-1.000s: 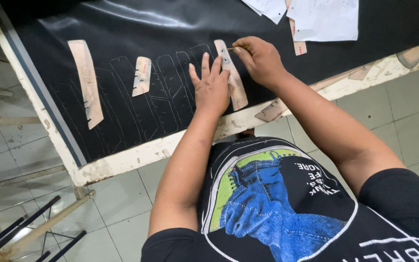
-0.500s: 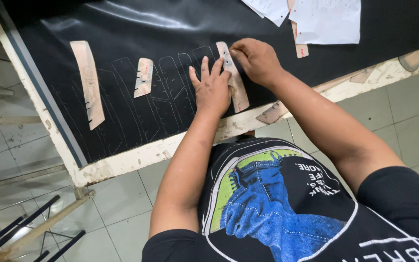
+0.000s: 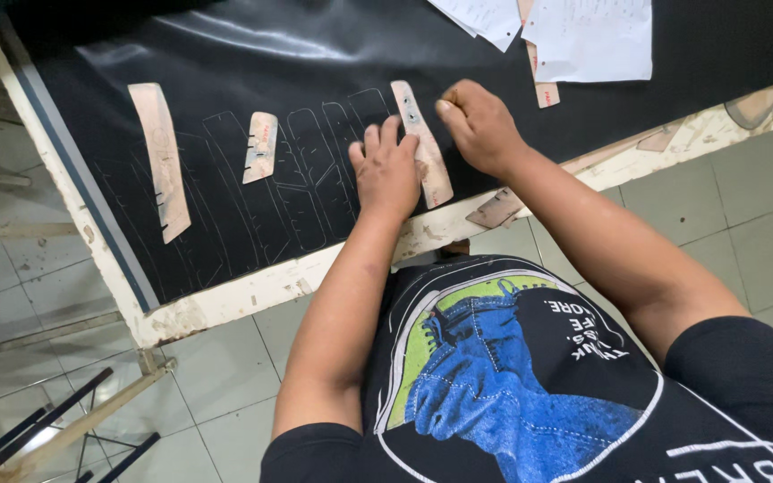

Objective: The person uses a pencil and a wooden ruler to draw straight lines on a large black sheet laid on a table. They repeatedly position the ruler, draw lines, and adjust the ruler to create a series of parallel and curved lines. The person also briefly handles a small white paper with writing on it.

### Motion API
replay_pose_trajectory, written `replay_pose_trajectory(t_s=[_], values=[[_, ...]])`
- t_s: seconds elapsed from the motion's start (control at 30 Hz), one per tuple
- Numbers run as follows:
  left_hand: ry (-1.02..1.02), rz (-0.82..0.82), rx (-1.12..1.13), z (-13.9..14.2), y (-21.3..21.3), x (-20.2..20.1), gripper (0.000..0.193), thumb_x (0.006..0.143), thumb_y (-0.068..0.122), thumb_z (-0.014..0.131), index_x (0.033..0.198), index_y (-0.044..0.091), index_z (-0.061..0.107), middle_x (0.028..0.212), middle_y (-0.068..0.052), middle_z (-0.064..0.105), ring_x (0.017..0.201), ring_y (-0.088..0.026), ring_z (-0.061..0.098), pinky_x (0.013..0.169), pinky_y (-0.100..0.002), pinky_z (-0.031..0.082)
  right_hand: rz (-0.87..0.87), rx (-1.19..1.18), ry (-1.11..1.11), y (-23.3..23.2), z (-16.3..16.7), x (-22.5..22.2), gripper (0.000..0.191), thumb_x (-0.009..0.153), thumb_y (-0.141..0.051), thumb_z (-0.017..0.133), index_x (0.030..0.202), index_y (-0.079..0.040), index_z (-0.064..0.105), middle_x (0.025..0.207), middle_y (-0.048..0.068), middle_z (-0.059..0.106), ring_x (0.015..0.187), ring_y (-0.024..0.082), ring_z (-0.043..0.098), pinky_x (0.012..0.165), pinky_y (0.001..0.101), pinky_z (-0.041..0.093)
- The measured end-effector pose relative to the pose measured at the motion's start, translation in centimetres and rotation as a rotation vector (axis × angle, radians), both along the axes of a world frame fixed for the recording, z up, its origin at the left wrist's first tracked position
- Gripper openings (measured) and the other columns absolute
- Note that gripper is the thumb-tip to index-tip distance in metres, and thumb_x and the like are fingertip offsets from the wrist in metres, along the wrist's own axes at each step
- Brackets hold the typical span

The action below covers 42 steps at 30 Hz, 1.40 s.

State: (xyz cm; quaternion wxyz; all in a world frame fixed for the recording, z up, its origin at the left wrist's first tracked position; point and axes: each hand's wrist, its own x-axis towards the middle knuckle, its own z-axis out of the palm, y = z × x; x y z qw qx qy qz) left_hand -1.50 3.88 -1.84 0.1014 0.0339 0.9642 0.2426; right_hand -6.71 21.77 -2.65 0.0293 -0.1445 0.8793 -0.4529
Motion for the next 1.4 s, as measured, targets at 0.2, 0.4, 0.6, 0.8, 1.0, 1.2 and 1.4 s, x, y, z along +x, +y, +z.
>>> replay_pose_trajectory(t_s=[0.2,0.4,0.6,0.8,1.0,1.2,1.4], values=[[-0.191,0.559,0.483,-2.6,2.9,1.4,0.045,0.084,0.024,0.075,0.121,0.001,0.063,0.115,-0.017,0.072,0.109,-0.031,0.071,0.095,-0.039,0.054,-0.148,-0.223,-0.788,0.9,-1.6,3.8,0.025,0.103,-0.019,0.05,0.107,0.0,0.067,0.099,0.013,0.074,0.08,0.018,0.073,0.055,0.0283,0.058],[-0.219,0.481,0.424,-2.1,2.8,0.0,0.032,0.083,0.026,0.075,0.109,0.006,0.072,0.104,-0.014,0.076,0.099,-0.03,0.073,0.087,-0.04,0.056,-0.193,-0.519,-0.942,2.1,-2.3,4.4,0.029,0.1,-0.014,0.046,0.114,0.002,0.066,0.105,0.012,0.074,0.088,0.015,0.075,0.05,0.0254,0.056],[0.138,0.169,0.311,1.2,3.4,1.1,0.012,0.091,0.013,0.07,0.1,0.014,0.079,0.111,-0.009,0.067,0.098,-0.031,0.071,0.085,-0.042,0.057,-0.312,-0.894,-1.15,5.8,-2.1,4.0,0.032,0.101,-0.029,0.056,0.098,0.001,0.067,0.082,0.01,0.072,0.07,0.018,0.072,0.048,0.0247,0.05],[0.263,-0.022,0.3,-0.2,2.1,-0.2,0.04,0.091,0.01,0.073,0.131,0.013,0.066,0.147,-0.009,0.051,0.13,-0.031,0.058,0.107,-0.048,0.046,-0.218,-0.633,-0.95,5.9,-2.5,3.7,0.02,0.09,-0.019,0.078,0.102,-0.002,0.075,0.082,0.003,0.071,0.065,0.01,0.062,0.057,0.024,0.046],[-0.046,-0.042,0.104,-2.6,1.6,0.5,0.094,0.071,0.036,0.09,0.15,0.017,0.043,0.164,-0.009,0.024,0.156,-0.033,0.009,0.121,-0.067,0.0,-0.217,-0.041,-0.42,3.1,-2.8,3.5,0.036,0.08,-0.021,0.084,0.105,0.0,0.07,0.082,0.007,0.074,0.072,0.017,0.07,0.066,0.0275,0.054],[-0.01,-0.01,0.152,-3.6,1.4,0.9,0.092,0.068,0.039,0.091,0.149,0.023,0.05,0.165,-0.006,0.026,0.157,-0.031,0.012,0.124,-0.063,0.0,-0.157,0.152,-0.167,3.1,-3.2,5.1,0.025,0.087,-0.023,0.081,0.106,-0.007,0.077,0.089,0.01,0.069,0.08,0.024,0.069,0.073,0.034,0.053],[-0.025,0.006,0.159,-3.3,1.6,0.9,0.091,0.068,0.039,0.091,0.148,0.021,0.051,0.165,-0.004,0.027,0.157,-0.03,0.012,0.125,-0.061,-0.001,-0.116,0.134,-0.171,4.0,-3.7,5.4,0.029,0.091,-0.018,0.075,0.118,-0.013,0.077,0.094,0.007,0.064,0.083,0.022,0.067,0.075,0.0351,0.053]])
